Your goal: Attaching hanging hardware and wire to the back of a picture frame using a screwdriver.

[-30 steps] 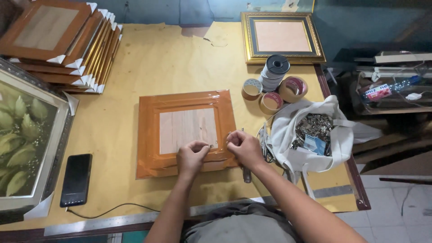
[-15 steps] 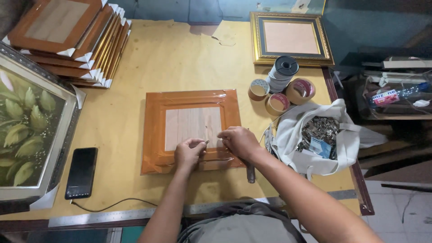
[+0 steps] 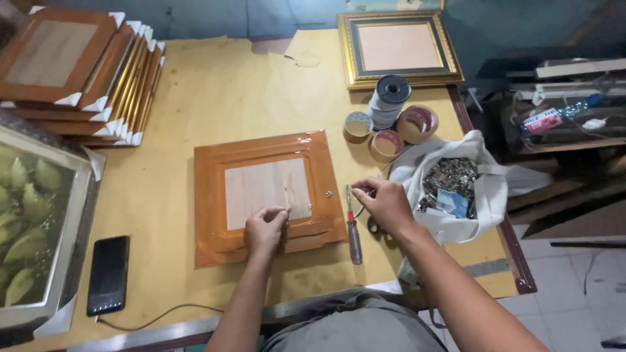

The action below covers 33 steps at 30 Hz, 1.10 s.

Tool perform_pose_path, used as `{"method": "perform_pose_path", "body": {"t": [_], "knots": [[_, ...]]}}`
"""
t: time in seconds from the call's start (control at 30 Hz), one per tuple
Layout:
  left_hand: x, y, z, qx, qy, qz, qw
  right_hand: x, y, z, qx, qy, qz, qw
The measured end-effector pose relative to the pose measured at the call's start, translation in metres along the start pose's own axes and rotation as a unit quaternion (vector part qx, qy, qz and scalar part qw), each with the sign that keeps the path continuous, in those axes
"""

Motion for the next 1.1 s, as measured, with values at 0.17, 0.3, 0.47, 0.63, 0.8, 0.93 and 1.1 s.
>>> {"method": "perform_pose_path", "body": {"t": [0.17, 0.3, 0.47, 0.63, 0.8, 0.93, 1.1], "knots": [[-0.011, -0.009, 0.012, -0.081, -0.028, 0.0, 0.996, 0.019, 0.068, -0.044, 0.02, -0.057, -0.102, 0.993], [0.005, -0.017, -0.009, 0.028, -0.062, 0.018, 0.998, 0.036, 0.119, -0.079, 0.056, -0.049, -0.185, 0.98], [-0.001, -0.025, -0.017, 0.101, -0.103, 0.015, 0.989, 0.05, 0.156, -0.114, 0.057, -0.124, -0.202, 0.97], [0.003, -0.026, -0.034, 0.134, -0.127, -0.015, 0.983, 0.052, 0.165, -0.134, 0.041, -0.144, -0.19, 0.97], [0.0, -0.034, -0.023, 0.198, -0.046, -0.02, 0.979, 0.031, 0.155, -0.143, 0.099, -0.032, -0.19, 0.976], [0.003, -0.033, -0.031, 0.13, -0.022, -0.027, 0.991, 0.01, 0.145, -0.151, 0.201, 0.015, -0.183, 0.962], [-0.005, -0.035, -0.027, 0.126, -0.031, -0.03, 0.991, -0.013, 0.127, -0.166, 0.306, -0.128, 0.046, 0.942]]}}
Point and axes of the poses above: each hand's wrist, its own x-axis away from the middle knuckle, its own y-axis out of the back of the hand, z = x × y, the point moved 8 cm from there along -x, towards the middle knuckle, and after that the axes turned 6 degrees about z, right-handed, at the moved point
